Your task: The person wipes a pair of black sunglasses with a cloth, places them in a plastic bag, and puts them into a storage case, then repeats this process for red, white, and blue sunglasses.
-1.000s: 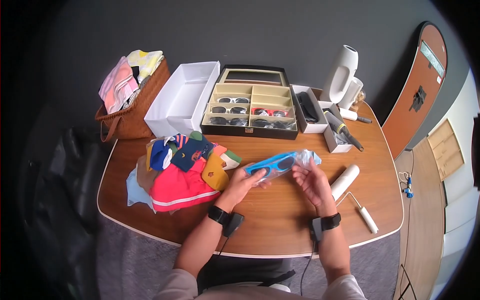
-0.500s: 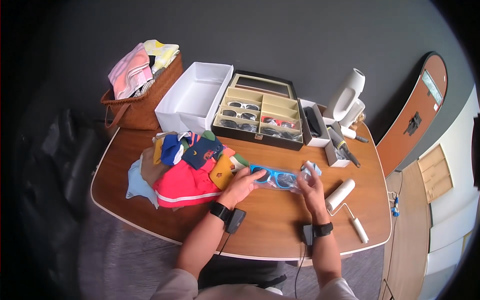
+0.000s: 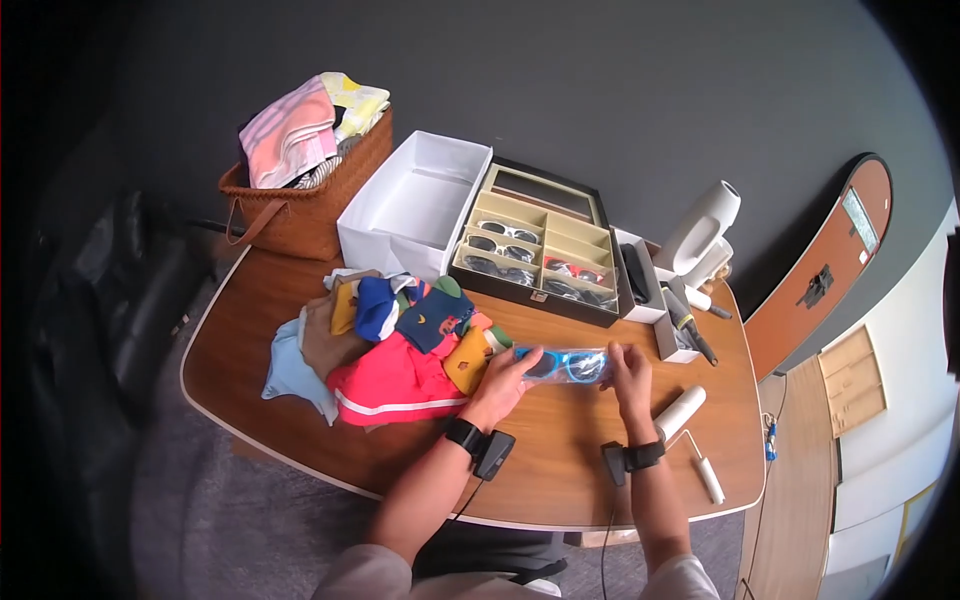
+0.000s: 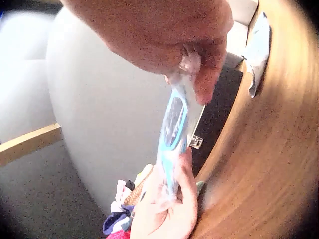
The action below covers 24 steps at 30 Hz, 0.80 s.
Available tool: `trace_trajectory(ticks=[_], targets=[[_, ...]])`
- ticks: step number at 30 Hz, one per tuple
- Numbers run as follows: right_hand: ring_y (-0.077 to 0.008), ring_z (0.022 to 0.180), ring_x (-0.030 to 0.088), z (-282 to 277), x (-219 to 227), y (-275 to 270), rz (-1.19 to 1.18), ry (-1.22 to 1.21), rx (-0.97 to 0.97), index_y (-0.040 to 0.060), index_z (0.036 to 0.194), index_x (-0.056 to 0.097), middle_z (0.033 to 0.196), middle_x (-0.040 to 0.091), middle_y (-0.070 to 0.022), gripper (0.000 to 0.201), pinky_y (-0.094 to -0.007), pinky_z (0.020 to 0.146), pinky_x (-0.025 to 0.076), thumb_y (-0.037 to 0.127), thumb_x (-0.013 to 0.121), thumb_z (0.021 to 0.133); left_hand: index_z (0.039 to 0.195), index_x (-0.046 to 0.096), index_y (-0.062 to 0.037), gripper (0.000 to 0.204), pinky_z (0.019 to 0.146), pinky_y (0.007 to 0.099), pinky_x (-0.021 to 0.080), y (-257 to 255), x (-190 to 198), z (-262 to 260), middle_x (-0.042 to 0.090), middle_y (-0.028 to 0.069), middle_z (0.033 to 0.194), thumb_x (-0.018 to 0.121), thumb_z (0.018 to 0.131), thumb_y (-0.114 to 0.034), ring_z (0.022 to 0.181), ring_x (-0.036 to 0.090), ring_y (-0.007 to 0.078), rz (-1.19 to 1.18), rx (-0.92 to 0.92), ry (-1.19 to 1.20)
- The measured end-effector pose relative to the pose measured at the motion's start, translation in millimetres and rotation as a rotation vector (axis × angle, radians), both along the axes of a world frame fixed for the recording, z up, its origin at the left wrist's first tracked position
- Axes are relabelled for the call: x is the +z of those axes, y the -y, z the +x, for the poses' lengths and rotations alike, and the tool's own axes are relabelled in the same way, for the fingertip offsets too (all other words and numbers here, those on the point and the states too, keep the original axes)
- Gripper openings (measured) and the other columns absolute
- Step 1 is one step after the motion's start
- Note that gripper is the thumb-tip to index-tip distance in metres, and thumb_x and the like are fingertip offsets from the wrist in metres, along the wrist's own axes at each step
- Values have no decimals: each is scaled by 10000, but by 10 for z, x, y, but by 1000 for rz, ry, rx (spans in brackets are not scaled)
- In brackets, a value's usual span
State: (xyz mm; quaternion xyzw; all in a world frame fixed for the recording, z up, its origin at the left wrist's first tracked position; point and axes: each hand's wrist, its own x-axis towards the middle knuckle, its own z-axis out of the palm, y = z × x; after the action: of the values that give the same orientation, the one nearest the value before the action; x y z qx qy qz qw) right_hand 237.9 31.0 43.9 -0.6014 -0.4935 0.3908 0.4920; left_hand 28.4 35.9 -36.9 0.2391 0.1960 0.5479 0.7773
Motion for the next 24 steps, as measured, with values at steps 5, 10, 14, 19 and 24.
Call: trace_trajectory(ticks=[5,10,14,19,24], targets=[[-147,649,642,103,155,-63,-81,-150,373,-11,1274,514,834,647,-68,395,-276,558,528,207,623,964,1129,595,-31,257,961,384,498,-37,47,-26,642,63,1116,609,970,-232,1073,614,177,-26,19,135],[-135,718,638,315,303,-383,-108,-31,357,-35,1060,680,827,671,-66,198,-261,645,523,113,629,940,1168,558,-2,324,989,395,480,-40,60,-27,613,116,1221,573,988,-270,1118,604,230,-120,-53,245],[-124,742,620,610,269,-1092,40,-163,119,-36,1122,644,869,660,-40,266,-250,679,531,176,616,964,1288,467,56,445,1031,420,458,-75,26,-7,557,207,1295,492,1022,-300,1170,573,323,-155,-96,161],[-130,692,612,734,232,-2054,56,-35,42,-29,1132,643,833,628,-28,282,-258,632,539,204,604,978,1208,526,34,353,981,404,488,-87,-39,34,601,197,1223,496,1023,-265,1119,607,294,-91,-108,21],[-106,722,643,616,-60,-2849,92,371,64,-44,1019,677,760,651,-43,259,-257,629,519,201,614,964,1112,569,26,256,937,374,512,-58,50,52,636,175,1136,509,1014,-203,1043,637,264,-103,-85,-64]])
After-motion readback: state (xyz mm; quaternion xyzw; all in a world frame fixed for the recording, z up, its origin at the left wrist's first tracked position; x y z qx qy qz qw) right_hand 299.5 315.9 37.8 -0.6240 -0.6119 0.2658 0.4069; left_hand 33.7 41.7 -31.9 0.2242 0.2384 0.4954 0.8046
